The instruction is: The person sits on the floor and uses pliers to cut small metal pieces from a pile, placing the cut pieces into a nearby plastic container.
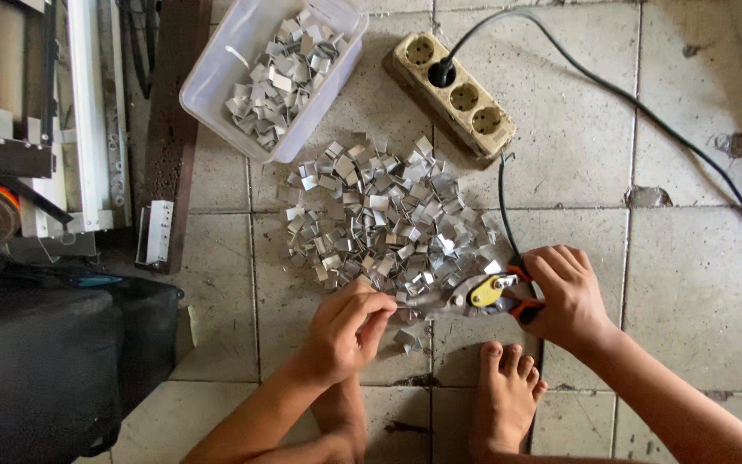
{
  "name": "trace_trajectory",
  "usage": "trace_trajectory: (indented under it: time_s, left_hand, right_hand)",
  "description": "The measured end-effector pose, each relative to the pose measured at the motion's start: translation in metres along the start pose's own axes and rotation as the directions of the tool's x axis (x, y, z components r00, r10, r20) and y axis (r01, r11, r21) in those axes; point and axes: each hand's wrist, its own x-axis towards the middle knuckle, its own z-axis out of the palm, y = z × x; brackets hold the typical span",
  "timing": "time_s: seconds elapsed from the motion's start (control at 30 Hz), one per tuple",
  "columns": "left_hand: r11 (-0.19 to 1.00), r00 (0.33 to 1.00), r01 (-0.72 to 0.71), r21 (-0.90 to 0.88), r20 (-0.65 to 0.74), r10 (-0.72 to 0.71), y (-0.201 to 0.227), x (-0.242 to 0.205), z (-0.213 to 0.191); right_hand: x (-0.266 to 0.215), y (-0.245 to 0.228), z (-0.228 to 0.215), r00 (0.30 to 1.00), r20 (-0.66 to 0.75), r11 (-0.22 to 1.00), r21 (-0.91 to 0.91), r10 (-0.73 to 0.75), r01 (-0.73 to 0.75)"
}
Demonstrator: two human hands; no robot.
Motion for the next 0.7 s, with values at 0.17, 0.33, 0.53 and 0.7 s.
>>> trace_trajectory:
  time_s: [0.17, 0.33, 0.53, 0.7]
  left_hand:
    - [0.998, 0.997, 0.047, 0.048, 0.066, -0.05, 0.003, 0.002, -0.006]
    - [0.992, 0.996, 0.003, 0.126, 0.084, -0.014, -0.001, -0.004, -0.007]
    - [0.992, 0.993, -0.073, 0.106, 0.099, 0.062, -0.001, -0.004, -0.005]
    - [0.996, 1.0, 0.023, 0.083, -0.001, -0.023, -0.009, 0.009, -0.01]
  right_hand:
    - [0.009, -0.007, -0.012, 0.996, 0.089, 0.999, 0.032, -0.01, 0.007]
    - [0.003, -0.004, -0.003, 0.974, 0.218, 0.998, -0.036, 0.055, -0.048]
    - [-0.001, 0.0, 0.004, 0.988, 0.152, 0.997, 0.074, 0.0, -0.011]
    - [-0.022, 0.009, 0.02, 0.965, 0.191, 0.972, 0.114, 0.179, -0.203]
